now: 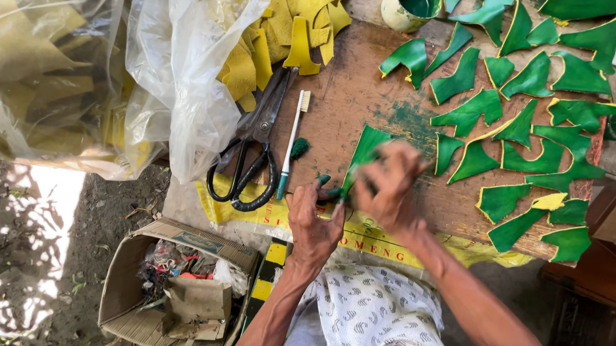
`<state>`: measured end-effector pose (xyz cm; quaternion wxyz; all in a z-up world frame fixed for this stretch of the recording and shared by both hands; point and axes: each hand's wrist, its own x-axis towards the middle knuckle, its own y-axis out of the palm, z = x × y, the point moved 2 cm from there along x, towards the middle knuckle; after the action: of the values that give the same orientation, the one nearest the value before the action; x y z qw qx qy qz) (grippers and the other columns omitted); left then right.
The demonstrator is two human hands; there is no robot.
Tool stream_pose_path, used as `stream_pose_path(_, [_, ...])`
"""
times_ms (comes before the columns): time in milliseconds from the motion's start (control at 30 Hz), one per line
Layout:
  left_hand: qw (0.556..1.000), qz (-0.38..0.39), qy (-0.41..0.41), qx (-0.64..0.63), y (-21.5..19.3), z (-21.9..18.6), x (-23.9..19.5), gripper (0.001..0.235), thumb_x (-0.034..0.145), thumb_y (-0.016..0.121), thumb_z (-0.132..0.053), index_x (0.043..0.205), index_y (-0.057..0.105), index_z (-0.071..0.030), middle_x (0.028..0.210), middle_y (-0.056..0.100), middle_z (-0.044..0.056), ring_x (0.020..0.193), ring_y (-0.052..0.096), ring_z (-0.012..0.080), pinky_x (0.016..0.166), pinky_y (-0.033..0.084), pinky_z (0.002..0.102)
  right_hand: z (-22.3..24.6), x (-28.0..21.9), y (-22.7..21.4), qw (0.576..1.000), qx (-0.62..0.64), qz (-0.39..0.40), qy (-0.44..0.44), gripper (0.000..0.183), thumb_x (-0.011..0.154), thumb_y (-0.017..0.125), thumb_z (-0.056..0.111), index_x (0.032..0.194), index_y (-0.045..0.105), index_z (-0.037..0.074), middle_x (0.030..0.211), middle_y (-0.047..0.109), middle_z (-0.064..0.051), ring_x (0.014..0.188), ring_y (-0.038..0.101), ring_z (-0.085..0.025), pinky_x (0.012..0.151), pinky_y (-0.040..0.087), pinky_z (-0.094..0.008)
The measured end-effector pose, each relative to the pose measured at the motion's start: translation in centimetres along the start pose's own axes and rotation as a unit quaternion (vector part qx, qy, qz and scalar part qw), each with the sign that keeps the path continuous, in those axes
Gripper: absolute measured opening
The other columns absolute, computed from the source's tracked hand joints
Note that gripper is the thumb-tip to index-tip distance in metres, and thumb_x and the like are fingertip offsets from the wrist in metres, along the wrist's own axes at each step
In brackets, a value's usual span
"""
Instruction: The person paints the edges of yellow leather pieces green using a small brush. They repeatedly dip the brush into a paint container and apply the paint to individual pieces, then place the finished pieces onto a mat.
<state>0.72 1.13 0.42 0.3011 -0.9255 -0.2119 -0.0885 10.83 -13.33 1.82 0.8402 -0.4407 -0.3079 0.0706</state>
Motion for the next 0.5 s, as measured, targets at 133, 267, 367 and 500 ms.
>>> stream_pose_path(133, [1.000,-0.007,0.003,0.003,0.0,0.0,0.4,0.047,0.078,0.080,-0.008,0.119,0.061,0.006,0.089,0.065,0.012,0.083,0.058,0.0286,0.077,0.038,0.041,-3.0,1.7,-1.4,0.993,-0.053,-0.038,0.096,0.016,0.090,0.083,0.015,0.092,0.069,0.009,0.120,0.054,-0.017,0.124,0.046,-0.035,0.105,0.032,-0.049])
stream_pose_path(267, [1.000,-0.001,0.010,-0.004,0.0,-0.2,0.3,0.048,0.079,0.079,-0.009,0.121,0.060,0.005,0.089,0.067,0.010,0.083,0.059,0.0260,0.076,0.038,0.040,-0.5,-0.2,-0.2,1.000,0.002,-0.023,0.012,0.015,0.077,0.084,0.015,0.082,0.071,0.013,0.109,0.057,-0.013,0.116,0.047,-0.034,0.097,0.031,-0.051])
stream_pose_path(367, [1.000,-0.005,-0.001,-0.006,-0.2,-0.2,-0.1,0.049,0.077,0.081,-0.009,0.120,0.061,0.004,0.089,0.066,0.011,0.083,0.058,0.0266,0.077,0.038,0.040,-4.1,0.8,-0.5,0.996,-0.038,-0.047,0.071,0.016,0.086,0.085,0.015,0.087,0.070,0.010,0.110,0.055,-0.015,0.116,0.048,-0.032,0.099,0.032,-0.049])
stream_pose_path(500, [1.000,0.007,-0.001,-0.016,-0.5,-0.6,0.3,0.051,0.078,0.080,-0.008,0.124,0.060,0.005,0.092,0.069,0.009,0.085,0.060,0.0251,0.078,0.039,0.040,-5.5,-0.1,-1.5,0.991,0.031,-0.024,0.126,0.016,0.090,0.082,0.019,0.097,0.072,0.009,0.116,0.059,-0.012,0.120,0.052,-0.030,0.103,0.033,-0.047])
